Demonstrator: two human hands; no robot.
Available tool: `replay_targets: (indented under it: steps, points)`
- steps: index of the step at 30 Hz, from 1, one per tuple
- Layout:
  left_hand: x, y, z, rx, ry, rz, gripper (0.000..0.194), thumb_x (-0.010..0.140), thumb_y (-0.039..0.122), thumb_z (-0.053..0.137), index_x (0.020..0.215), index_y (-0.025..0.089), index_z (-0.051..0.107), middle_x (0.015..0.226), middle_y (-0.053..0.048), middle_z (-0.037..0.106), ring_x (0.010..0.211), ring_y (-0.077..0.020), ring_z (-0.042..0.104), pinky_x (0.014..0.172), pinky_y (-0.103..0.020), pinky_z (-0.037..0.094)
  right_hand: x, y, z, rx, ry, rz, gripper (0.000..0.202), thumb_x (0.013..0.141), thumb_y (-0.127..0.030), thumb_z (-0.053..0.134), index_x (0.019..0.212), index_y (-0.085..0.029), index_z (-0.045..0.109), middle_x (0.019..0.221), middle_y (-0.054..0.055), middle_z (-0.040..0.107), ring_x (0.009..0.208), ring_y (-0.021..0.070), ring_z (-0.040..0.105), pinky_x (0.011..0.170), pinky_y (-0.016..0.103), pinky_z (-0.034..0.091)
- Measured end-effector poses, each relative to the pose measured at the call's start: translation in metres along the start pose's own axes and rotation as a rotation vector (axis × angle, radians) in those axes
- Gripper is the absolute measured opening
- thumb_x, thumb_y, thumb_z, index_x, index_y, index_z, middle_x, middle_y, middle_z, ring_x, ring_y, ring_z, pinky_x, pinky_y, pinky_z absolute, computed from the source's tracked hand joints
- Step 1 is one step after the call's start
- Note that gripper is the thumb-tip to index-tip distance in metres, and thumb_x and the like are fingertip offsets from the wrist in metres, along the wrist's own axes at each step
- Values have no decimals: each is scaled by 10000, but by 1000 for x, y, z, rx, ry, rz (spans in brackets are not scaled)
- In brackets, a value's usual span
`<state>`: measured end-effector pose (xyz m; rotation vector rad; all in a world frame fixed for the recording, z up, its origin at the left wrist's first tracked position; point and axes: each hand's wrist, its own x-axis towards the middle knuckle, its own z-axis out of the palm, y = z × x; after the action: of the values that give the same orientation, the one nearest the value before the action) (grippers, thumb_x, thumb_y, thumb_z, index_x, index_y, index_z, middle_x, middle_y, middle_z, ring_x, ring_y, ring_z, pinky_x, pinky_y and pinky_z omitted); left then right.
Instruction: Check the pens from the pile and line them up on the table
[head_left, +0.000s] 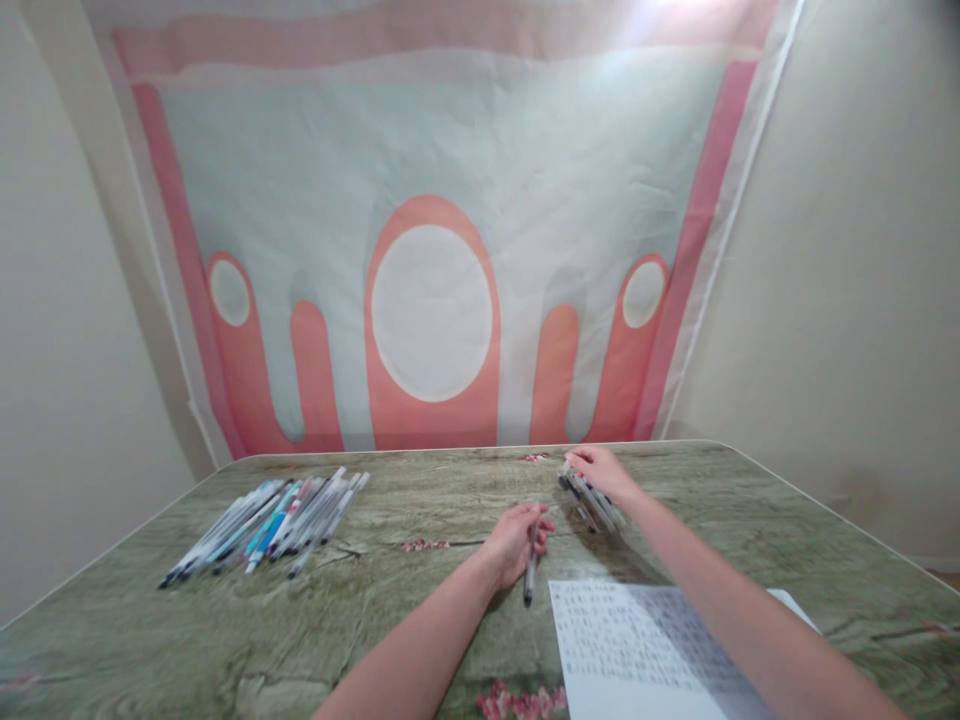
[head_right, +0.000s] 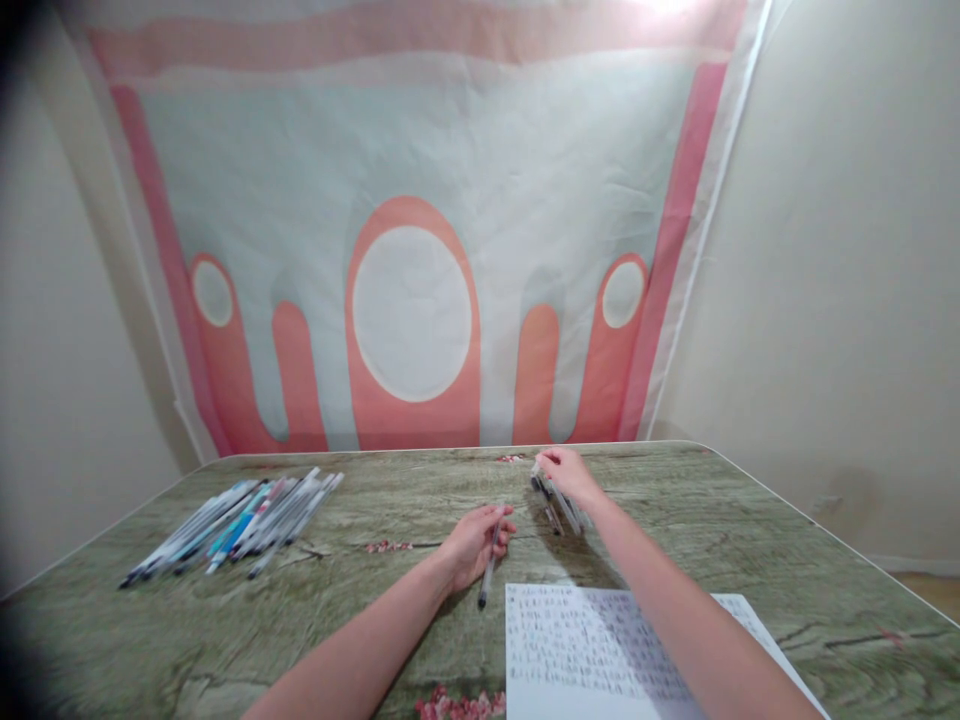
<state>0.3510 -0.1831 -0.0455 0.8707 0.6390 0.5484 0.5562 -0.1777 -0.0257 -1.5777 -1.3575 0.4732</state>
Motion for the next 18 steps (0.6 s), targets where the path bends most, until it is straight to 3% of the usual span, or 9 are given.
replay_targets:
  steps: [4,9,18]
  points:
    - [0,1,-1,-30,-5,-27,138,761,143,494,890,99,518,697,-41,534,467,-25,419,405,-127,278,10,9,17,-251,-26,-74,221,680,-329,523,742,-134,607,645,31,623,562,112,523,534,209,371]
    - [0,1,-1,-29,-1,-11,124,751,98,493,871,87,523,701,-40,530,470,-18,420,410,-118,293,17,8,31,-551,-43,-108,163,659,-318,563,665,-165,620,647,36,641,596,126,542,557,218,342]
    - [-1,2,0,-20,-2,-21,105,748,100,503,848,93,533,701,-38,529,459,-15,414,396,-116,288,15,14,23,-621,26,-181,197,735,-294,487,677,-170,629,736,48,639,723,148,552,667,230,350]
